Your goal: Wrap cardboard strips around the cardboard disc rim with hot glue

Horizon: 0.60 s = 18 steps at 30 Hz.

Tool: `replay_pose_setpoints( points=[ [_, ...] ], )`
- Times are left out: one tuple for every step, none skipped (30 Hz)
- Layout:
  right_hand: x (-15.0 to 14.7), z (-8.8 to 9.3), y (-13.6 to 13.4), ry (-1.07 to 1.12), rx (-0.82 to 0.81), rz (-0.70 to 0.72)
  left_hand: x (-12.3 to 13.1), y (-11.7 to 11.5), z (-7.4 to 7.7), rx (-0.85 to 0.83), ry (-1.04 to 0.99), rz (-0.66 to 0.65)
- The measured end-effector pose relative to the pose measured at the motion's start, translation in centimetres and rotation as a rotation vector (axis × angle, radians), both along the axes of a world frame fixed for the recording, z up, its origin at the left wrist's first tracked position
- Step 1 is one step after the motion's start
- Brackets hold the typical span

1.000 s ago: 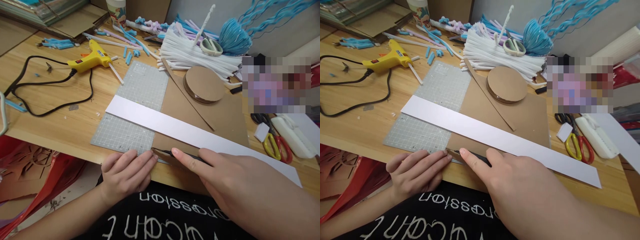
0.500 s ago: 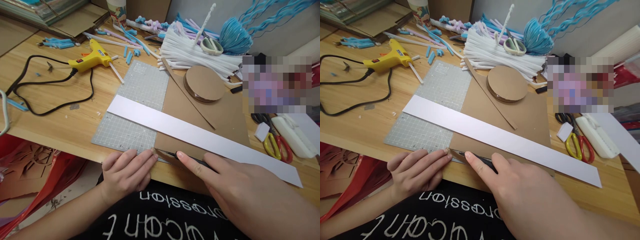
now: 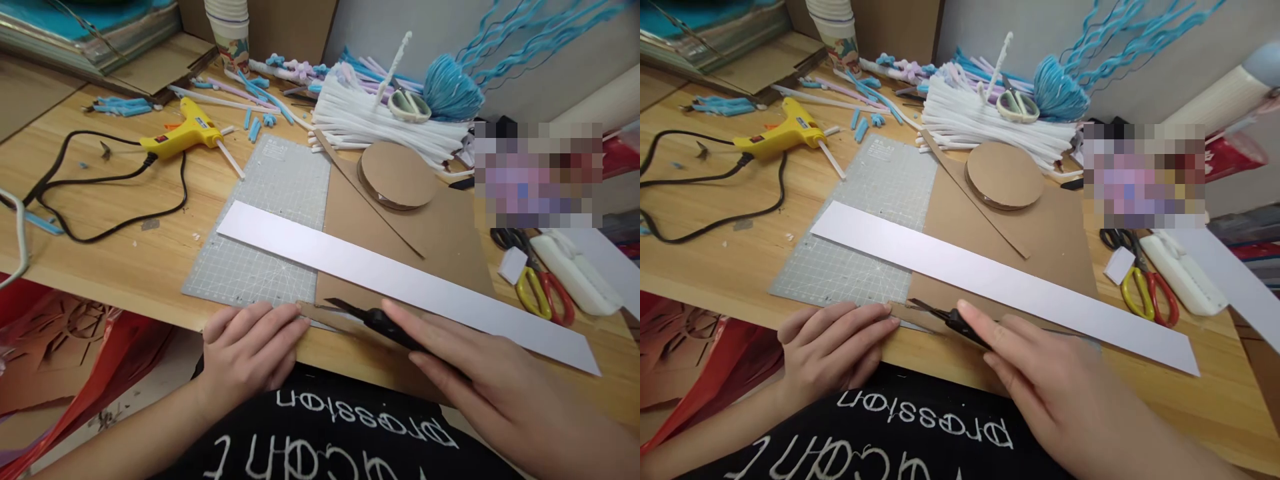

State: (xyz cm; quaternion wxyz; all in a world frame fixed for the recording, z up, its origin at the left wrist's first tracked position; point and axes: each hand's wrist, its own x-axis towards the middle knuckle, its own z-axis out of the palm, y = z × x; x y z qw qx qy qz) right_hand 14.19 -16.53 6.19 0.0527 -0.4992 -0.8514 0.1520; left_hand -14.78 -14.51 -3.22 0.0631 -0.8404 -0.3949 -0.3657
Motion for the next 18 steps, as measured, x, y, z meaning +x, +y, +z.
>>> replay_pose_setpoints(
  points=[
    [0.6,-0.2,-0.2,0.030,-0.026,-0.037,0.1,0.0,0.2,-0.019,-0.007,0.008],
    [1.3,-0.6,-0.4,0.057,-0.044,-0.096,0.1,0.1,0.5,-0.047,-0.006,0.017],
    [2.0,-0.9,-0.6,0.080,-0.042,-0.178,0.2,0.2,0.8,-0.085,0.003,0.026],
    [2.7,-1.4,-0.9,0.106,-0.032,-0.272,0.2,0.4,1.1,-0.133,0.020,0.029],
    [3.3,-1.8,-1.1,0.133,-0.007,-0.365,0.2,0.6,1.5,-0.186,0.044,0.021],
    [4.0,-2.3,-1.1,0.151,0.039,-0.449,0.1,0.7,1.8,-0.239,0.068,0.001],
    [4.6,-2.8,-1.1,0.153,0.090,-0.513,0.1,0.9,2.1,-0.286,0.090,-0.024],
    [5.2,-3.2,-0.9,0.135,0.146,-0.555,0.0,1.1,2.4,-0.324,0.106,-0.049],
    [5.8,-3.7,-0.6,0.102,0.198,-0.578,-0.1,1.3,2.6,-0.354,0.117,-0.068],
    [6.4,-4.2,-0.1,0.062,0.237,-0.581,-0.2,1.4,2.8,-0.377,0.124,-0.082],
    [7.0,-4.6,0.5,0.026,0.275,-0.579,-0.3,1.5,2.9,-0.392,0.128,-0.090],
    [7.7,-5.0,1.2,0.012,0.301,-0.577,-0.4,1.6,3.0,-0.400,0.130,-0.098],
    [8.4,-5.4,1.9,0.009,0.323,-0.571,-0.5,1.7,3.0,-0.404,0.132,-0.109],
    [9.0,-5.7,2.5,0.007,0.339,-0.560,-0.6,1.8,3.0,-0.402,0.133,-0.122],
    [9.5,-5.9,3.0,0.007,0.347,-0.538,-0.7,1.8,3.0,-0.397,0.132,-0.135],
    [9.9,-5.9,3.2,0.009,0.360,-0.514,-0.8,1.9,3.0,-0.389,0.130,-0.147],
    [10.1,-5.8,3.2,0.015,0.373,-0.487,-0.9,2.0,3.1,-0.377,0.126,-0.157],
    [10.0,-5.6,2.9,0.028,0.384,-0.453,-1.0,2.1,3.3,-0.364,0.122,-0.164]
  ],
)
